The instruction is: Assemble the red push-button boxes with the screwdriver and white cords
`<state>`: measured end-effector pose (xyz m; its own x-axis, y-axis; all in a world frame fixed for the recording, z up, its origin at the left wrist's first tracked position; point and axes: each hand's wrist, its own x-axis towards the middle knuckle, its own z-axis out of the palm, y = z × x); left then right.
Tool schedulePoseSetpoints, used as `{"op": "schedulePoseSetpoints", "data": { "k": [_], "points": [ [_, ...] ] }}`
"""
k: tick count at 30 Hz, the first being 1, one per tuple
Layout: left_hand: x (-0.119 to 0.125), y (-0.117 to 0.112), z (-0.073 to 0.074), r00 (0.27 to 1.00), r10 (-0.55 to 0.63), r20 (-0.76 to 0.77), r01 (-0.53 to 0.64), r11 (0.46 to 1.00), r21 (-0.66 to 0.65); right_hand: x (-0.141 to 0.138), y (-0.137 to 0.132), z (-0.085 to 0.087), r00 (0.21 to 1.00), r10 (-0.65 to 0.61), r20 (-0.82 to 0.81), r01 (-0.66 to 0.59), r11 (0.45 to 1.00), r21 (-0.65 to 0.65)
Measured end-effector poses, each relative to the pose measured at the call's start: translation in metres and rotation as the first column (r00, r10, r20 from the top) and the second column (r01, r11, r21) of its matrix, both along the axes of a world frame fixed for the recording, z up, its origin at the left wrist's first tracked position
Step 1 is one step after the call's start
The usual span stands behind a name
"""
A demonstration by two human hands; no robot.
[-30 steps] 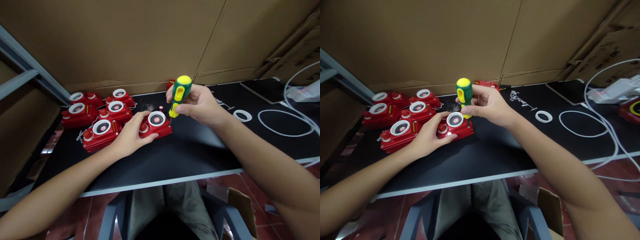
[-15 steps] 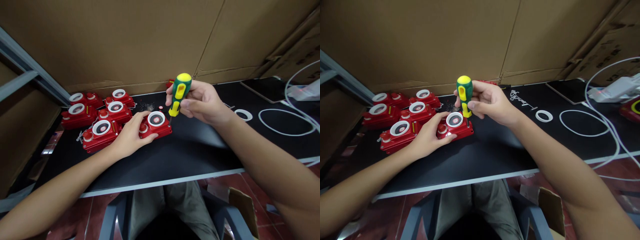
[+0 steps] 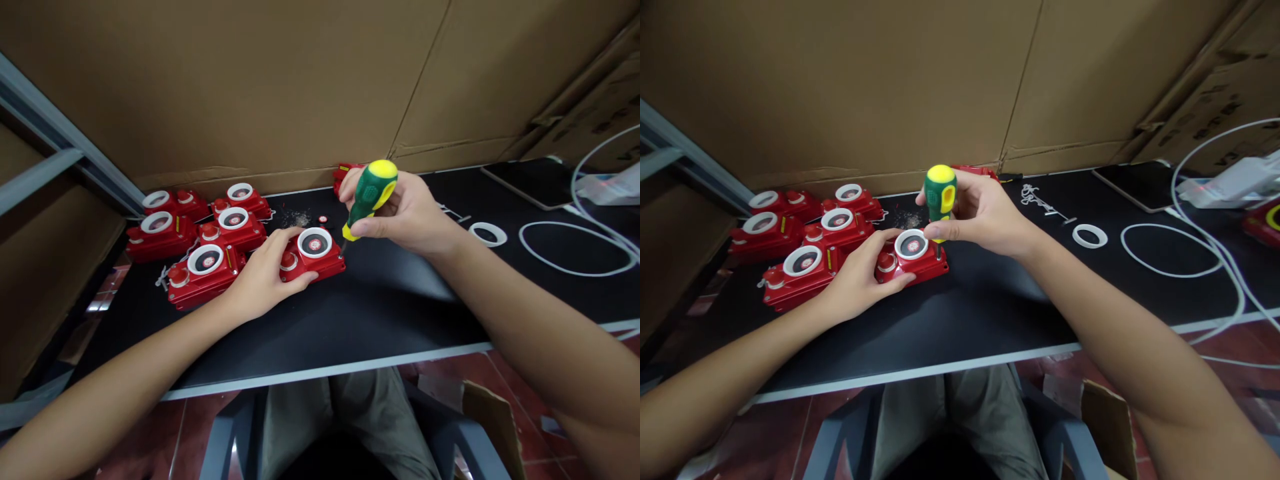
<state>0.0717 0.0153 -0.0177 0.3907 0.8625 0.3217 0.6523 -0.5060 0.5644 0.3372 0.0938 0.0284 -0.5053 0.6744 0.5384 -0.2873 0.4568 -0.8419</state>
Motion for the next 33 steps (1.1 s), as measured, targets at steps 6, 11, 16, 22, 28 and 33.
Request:
{"op": "schedulePoseSetpoints", "data": {
  "k": [6, 11, 16, 22, 28, 33],
  "points": [
    [0.0002, 0.0001, 0.0013, 1.000, 0.015, -0.015, -0.015, 1.000, -0.005, 0.0041, 0.0001, 0.0008, 0.997, 0.065, 0.043, -0.063, 0.997, -0.051],
    [0.0006, -0.0007, 0.0022, 0.999, 0.033, -0.025, -0.034, 0.999, -0.025, 0.0070, -0.0046, 0.0059, 0.976, 0.218, 0.009, -0.216, 0.972, -0.087],
    [-0.0002, -0.0003, 0.0015, 0.999, 0.027, -0.018, -0.027, 0.999, -0.017, 0.0075, -0.0050, 0.0069, 0.977, 0.211, 0.024, -0.209, 0.976, -0.063],
    [0.0002, 0.0003, 0.0008, 1.000, 0.027, -0.008, -0.027, 0.999, -0.018, 0.0071, -0.0015, 0.0039, 0.992, 0.122, 0.039, -0.118, 0.990, -0.081],
    [0.0002, -0.0003, 0.0005, 1.000, 0.023, -0.014, -0.024, 1.000, -0.013, 0.0053, 0.0014, 0.0011, 0.997, 0.031, 0.071, -0.025, 0.996, -0.083],
    [0.0003, -0.0001, -0.0007, 1.000, 0.015, -0.007, -0.015, 1.000, -0.010, 0.0054, 0.0001, 0.0022, 0.995, 0.090, 0.035, -0.085, 0.990, -0.112]
  ]
}}
